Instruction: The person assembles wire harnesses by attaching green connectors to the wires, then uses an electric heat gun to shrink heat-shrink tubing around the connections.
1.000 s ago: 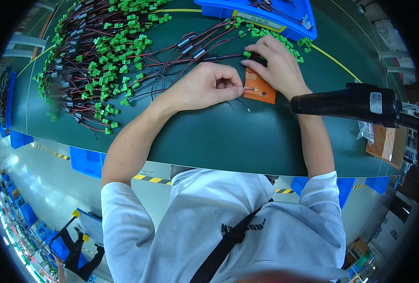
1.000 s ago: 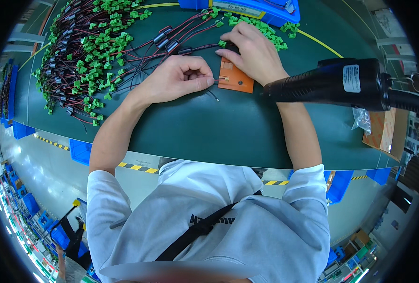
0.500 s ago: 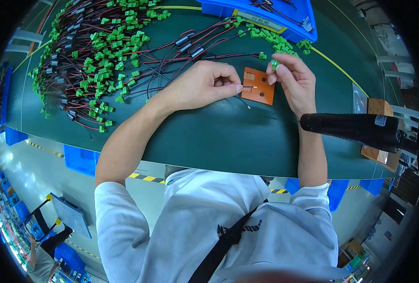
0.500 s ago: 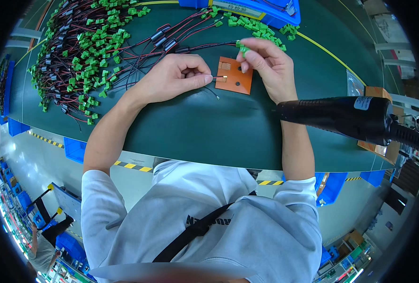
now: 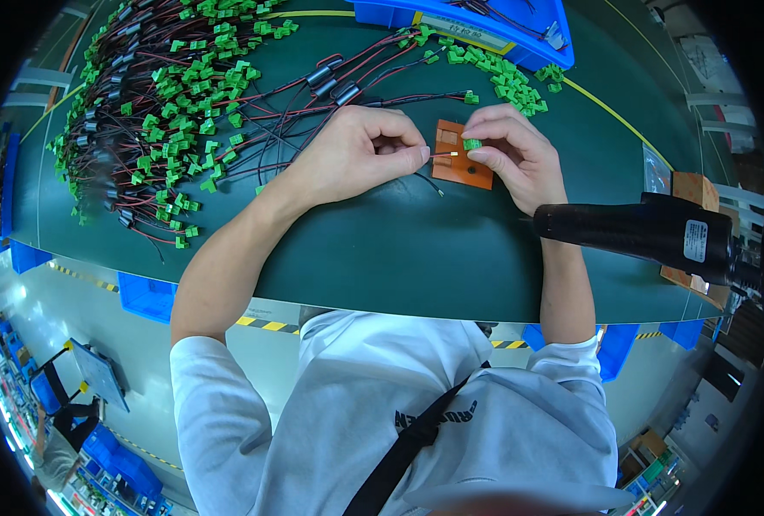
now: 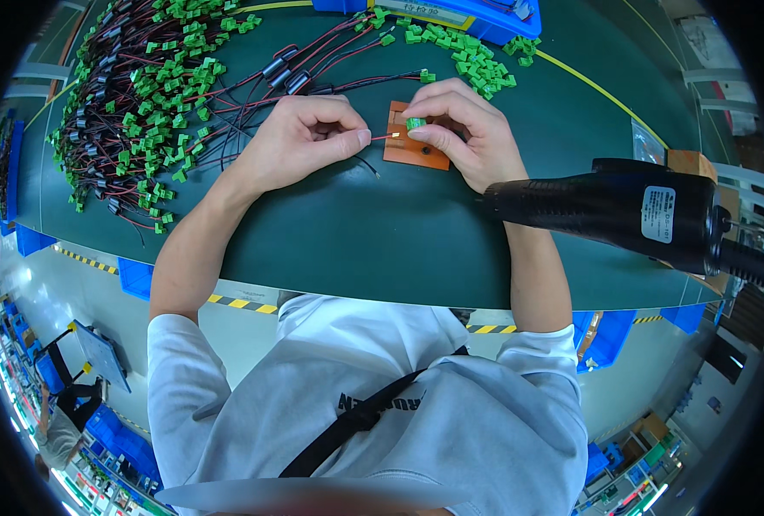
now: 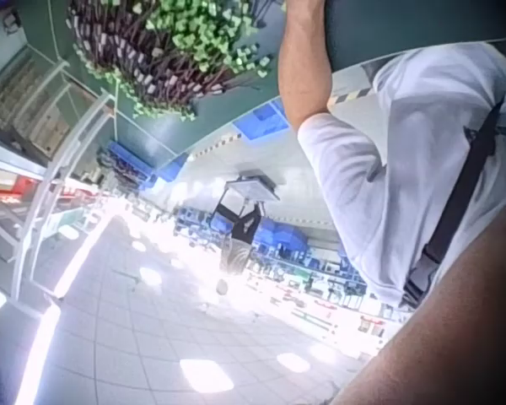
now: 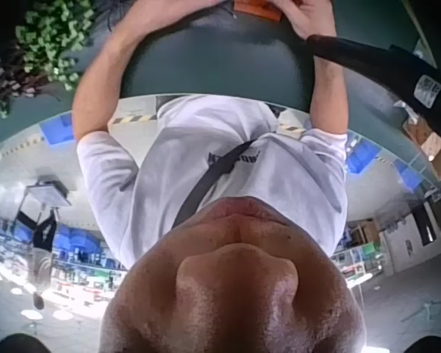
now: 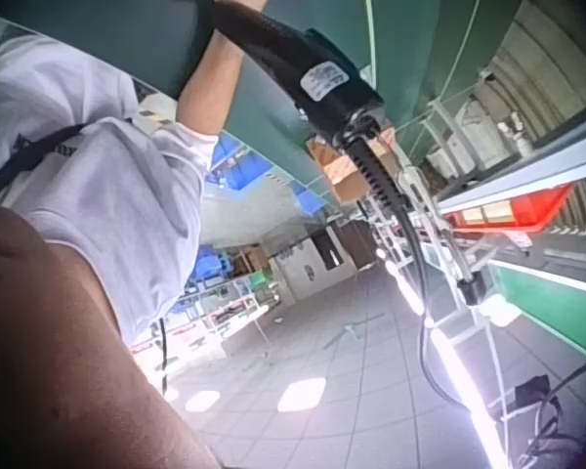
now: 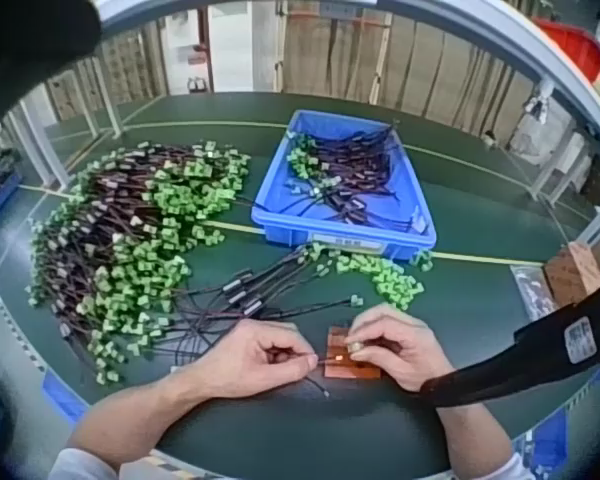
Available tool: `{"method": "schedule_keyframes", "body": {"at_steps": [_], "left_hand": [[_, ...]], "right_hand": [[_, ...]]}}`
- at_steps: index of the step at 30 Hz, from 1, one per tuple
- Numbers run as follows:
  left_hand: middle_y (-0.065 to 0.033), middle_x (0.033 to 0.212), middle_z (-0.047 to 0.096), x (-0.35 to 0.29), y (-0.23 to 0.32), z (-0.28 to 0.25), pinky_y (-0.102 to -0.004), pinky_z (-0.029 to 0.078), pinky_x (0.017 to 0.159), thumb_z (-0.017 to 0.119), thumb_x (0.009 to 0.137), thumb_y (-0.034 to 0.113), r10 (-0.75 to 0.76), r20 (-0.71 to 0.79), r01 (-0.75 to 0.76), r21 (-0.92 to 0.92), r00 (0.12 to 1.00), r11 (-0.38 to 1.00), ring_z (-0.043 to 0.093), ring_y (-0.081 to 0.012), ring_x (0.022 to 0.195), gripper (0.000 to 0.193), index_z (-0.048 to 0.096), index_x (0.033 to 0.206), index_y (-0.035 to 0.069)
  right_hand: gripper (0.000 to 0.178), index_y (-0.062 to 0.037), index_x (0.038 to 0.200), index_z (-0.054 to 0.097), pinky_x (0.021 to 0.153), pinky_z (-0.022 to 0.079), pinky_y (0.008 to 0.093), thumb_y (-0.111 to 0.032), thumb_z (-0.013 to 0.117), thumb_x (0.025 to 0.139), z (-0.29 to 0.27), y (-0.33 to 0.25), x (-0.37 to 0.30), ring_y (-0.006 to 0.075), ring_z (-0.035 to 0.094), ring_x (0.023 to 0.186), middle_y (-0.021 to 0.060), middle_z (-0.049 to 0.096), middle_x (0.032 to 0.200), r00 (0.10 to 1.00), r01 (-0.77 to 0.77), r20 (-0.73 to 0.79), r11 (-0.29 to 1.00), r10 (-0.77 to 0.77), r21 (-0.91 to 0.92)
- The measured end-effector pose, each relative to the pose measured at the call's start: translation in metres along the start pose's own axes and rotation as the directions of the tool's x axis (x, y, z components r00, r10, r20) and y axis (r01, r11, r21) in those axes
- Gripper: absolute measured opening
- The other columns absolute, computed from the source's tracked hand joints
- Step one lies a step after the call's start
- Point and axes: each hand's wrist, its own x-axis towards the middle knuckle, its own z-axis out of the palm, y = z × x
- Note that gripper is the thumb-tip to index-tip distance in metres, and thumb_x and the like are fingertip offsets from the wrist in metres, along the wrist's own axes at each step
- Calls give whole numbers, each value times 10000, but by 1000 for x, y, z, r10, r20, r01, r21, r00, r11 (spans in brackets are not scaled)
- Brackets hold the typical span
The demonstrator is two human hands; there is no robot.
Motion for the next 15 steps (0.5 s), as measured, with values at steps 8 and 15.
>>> {"method": "schedule_keyframes", "body": {"at_steps": [8,15], "left_hand": [[-2,831,632,-1,2,0,-231,434,553,754,979,81,-31,-61,30,-22,998,999,558,-51,631,109,761,962,-27],[1,833,630,-1,-1,1,-226,435,567,760,973,74,41,-53,-39,49,998,998,555,-42,646,101,759,961,-26]], "right_hand": [[217,-3,1149,747,910,586,302,14,757,934,5,-2,0,190,722,1038,109,754,1141,993,-116,39,993,115,21],[232,18,1156,734,947,579,319,57,741,927,4,-4,0,215,711,1090,129,744,1167,994,-87,63,996,87,-6]]}}
